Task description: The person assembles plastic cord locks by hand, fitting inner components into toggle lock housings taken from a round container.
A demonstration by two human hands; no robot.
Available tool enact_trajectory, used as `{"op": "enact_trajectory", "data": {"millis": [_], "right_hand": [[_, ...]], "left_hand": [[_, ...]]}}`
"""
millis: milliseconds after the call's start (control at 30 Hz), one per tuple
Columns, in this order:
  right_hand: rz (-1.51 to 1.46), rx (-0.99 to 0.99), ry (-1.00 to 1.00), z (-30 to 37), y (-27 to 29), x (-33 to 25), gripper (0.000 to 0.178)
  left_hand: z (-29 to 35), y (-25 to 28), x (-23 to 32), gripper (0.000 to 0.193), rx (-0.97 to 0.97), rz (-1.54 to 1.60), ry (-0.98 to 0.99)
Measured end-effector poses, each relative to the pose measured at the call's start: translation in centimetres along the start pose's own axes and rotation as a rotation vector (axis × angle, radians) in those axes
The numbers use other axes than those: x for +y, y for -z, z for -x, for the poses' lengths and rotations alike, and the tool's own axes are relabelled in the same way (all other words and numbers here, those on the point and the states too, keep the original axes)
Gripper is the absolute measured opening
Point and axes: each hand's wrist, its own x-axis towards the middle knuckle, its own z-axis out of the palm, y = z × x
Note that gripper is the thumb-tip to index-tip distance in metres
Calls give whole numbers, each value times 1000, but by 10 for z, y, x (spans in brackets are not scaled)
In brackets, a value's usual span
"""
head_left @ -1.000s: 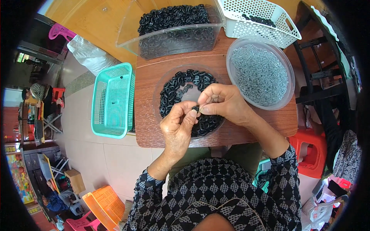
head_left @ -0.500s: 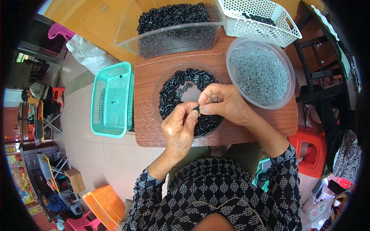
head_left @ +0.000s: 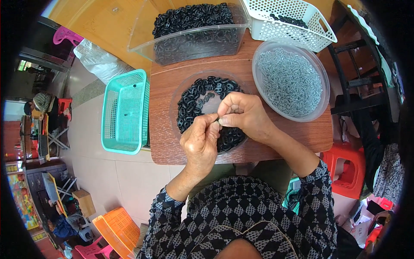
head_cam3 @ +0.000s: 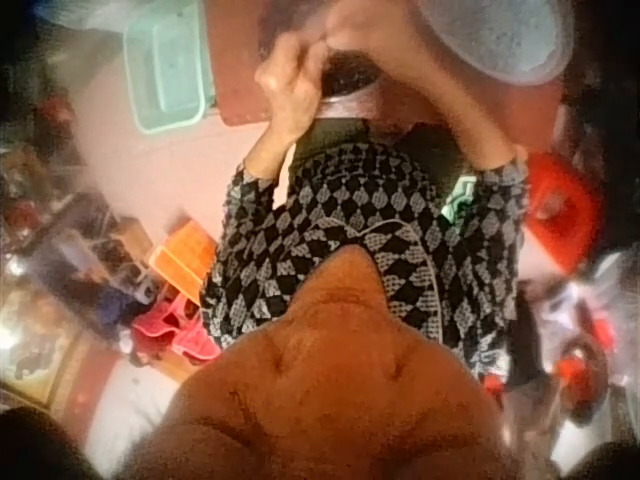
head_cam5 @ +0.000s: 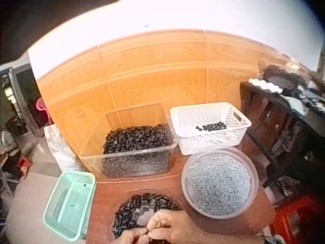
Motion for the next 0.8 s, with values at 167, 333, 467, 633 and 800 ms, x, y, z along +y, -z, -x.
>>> {"op": "enact_trajectory", "data": {"millis": [167, 333, 467, 633, 800], "right_hand": [[37, 66, 51, 2, -6, -2, 8], [-15, 56, 44, 4, -3, -1, 10], [10, 41, 62, 4, -4, 3, 12], [52, 118, 77, 5, -12, 3, 8], [346, 265, 263, 6, -18, 5, 5]], "left_hand": [[-9, 0, 6, 9, 35, 312, 262], [-8, 2, 8, 12, 30, 445, 337], [-7, 1, 5, 13, 18, 472, 334], [-6, -1, 3, 14, 21, 480, 333], [-5, -4, 3, 15, 43, 487, 332]]}}
